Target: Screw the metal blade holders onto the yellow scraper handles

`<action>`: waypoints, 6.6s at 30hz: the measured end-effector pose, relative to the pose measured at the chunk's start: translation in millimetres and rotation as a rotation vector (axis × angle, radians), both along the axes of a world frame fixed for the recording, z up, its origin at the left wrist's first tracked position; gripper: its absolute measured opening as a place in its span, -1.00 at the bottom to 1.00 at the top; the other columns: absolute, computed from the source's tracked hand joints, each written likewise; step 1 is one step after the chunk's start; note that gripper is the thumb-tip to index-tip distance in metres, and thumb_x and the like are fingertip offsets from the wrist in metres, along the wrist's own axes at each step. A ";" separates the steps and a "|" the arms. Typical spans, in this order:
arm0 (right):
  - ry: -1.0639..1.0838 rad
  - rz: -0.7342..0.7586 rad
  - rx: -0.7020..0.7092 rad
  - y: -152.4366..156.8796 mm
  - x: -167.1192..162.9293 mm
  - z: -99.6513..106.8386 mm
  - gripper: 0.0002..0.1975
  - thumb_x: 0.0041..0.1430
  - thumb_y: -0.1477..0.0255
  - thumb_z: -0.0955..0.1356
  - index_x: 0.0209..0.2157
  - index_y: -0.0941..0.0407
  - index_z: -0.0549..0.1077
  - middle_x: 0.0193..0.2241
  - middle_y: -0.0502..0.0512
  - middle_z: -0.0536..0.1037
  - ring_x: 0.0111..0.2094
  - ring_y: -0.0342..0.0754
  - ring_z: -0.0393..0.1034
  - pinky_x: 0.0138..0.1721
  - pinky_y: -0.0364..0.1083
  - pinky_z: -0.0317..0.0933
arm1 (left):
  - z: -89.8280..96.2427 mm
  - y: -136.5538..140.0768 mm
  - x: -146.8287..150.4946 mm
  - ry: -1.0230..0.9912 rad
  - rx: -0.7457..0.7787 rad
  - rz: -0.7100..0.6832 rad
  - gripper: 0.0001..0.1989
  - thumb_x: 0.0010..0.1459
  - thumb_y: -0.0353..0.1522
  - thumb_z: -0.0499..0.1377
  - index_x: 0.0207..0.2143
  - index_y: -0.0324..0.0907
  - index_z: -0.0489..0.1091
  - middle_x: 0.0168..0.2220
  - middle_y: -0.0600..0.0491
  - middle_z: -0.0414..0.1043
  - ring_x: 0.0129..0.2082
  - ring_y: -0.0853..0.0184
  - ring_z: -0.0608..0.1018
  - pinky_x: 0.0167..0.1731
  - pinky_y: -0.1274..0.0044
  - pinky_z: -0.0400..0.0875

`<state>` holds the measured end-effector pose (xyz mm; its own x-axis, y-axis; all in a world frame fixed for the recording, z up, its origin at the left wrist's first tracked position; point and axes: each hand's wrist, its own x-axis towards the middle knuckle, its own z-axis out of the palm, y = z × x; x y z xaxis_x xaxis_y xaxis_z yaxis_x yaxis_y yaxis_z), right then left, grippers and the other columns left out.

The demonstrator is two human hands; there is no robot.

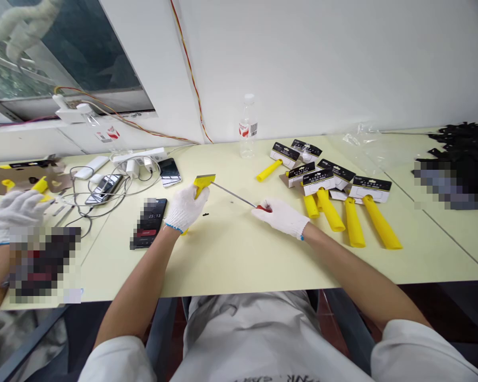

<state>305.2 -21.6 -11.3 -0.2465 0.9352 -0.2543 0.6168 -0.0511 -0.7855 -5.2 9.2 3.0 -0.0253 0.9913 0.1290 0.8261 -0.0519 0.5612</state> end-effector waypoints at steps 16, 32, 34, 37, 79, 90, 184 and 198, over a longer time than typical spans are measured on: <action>0.020 -0.002 -0.044 3.0 2.9 -9.7 -0.42 0.58 -0.04 0.21 -0.34 0.09 0.48 -0.50 0.07 0.54 -0.47 -0.07 0.31 -0.38 -0.09 0.12 | 1.6 -0.4 0.7 0.000 -0.005 -0.007 -0.62 0.42 -0.06 0.09 -0.36 -0.11 0.37 -0.53 0.02 0.42 -0.49 0.20 0.51 -0.36 0.41 0.25; 0.057 0.013 -0.072 0.2 0.0 -4.0 -0.32 0.58 -0.13 0.17 -0.36 0.10 0.51 -0.50 0.11 0.56 -0.48 -0.05 0.35 -0.42 -0.07 0.08 | 0.7 1.7 -0.3 -0.003 -0.019 -0.009 -0.64 0.41 -0.07 0.09 -0.34 -0.11 0.37 -0.53 0.02 0.43 -0.50 0.19 0.52 -0.38 0.41 0.29; 0.014 -0.021 0.025 0.5 -0.3 -5.0 -0.36 0.51 -0.15 0.26 -0.38 0.10 0.49 -0.43 0.14 0.60 -0.41 -0.04 0.38 -0.41 -0.07 0.07 | 1.2 1.3 0.0 -0.005 -0.016 -0.014 -0.64 0.41 -0.06 0.09 -0.33 -0.11 0.37 -0.53 0.02 0.43 -0.50 0.19 0.52 -0.38 0.41 0.29; -0.080 -0.044 0.099 1.1 0.7 -6.7 -0.41 0.41 -0.16 0.38 -0.38 0.09 0.44 -0.40 0.13 0.61 -0.38 -0.03 0.37 -0.39 -0.08 0.04 | 1.8 0.6 0.6 -0.016 -0.029 -0.012 -0.65 0.41 -0.07 0.10 -0.33 -0.11 0.37 -0.53 0.02 0.42 -0.50 0.20 0.52 -0.39 0.42 0.28; 0.020 0.009 -0.037 5.2 6.1 -14.5 -0.41 0.56 -0.09 0.21 -0.34 0.09 0.47 -0.49 0.05 0.53 -0.48 -0.07 0.30 -0.39 -0.08 0.12 | 1.2 3.3 -3.3 0.037 -0.001 -0.005 -0.66 0.39 -0.08 0.12 -0.34 -0.13 0.38 -0.46 0.02 0.44 -0.42 0.20 0.52 -0.33 0.40 0.24; -0.009 -0.018 0.042 6.4 5.7 -18.0 -0.44 0.38 -0.15 0.38 -0.35 0.08 0.44 -0.45 0.06 0.56 -0.44 -0.07 0.34 -0.36 -0.09 0.16 | 2.6 1.2 -3.4 0.012 -0.033 0.003 -0.64 0.40 -0.08 0.12 -0.35 -0.13 0.40 -0.49 0.04 0.43 -0.45 0.22 0.51 -0.34 0.41 0.24; 0.044 -0.005 0.003 2.4 4.6 -9.7 -0.37 0.46 -0.20 0.27 -0.37 0.08 0.45 -0.47 0.09 0.54 -0.43 -0.04 0.31 -0.38 -0.07 0.13 | 6.9 -0.9 -3.3 -0.012 -0.030 -0.008 -0.63 0.41 -0.08 0.13 -0.36 -0.13 0.40 -0.52 0.03 0.43 -0.49 0.23 0.50 -0.37 0.41 0.26; -0.064 -0.015 0.078 3.2 6.8 1.0 -0.52 0.58 0.02 0.42 -0.12 0.20 0.65 -0.21 0.17 0.69 -0.25 0.00 0.58 -0.22 -0.06 0.47 | 10.0 -1.4 -2.4 -0.023 -0.054 -0.001 -0.67 0.43 -0.15 0.17 -0.38 -0.12 0.37 -0.52 0.04 0.43 -0.49 0.24 0.50 -0.36 0.40 0.30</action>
<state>312.0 -18.5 -10.3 -0.2180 0.9561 -0.1958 0.6657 -0.0010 -0.7462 -7.7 7.8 13.0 -0.0265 0.9969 0.0744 0.8131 -0.0218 0.5817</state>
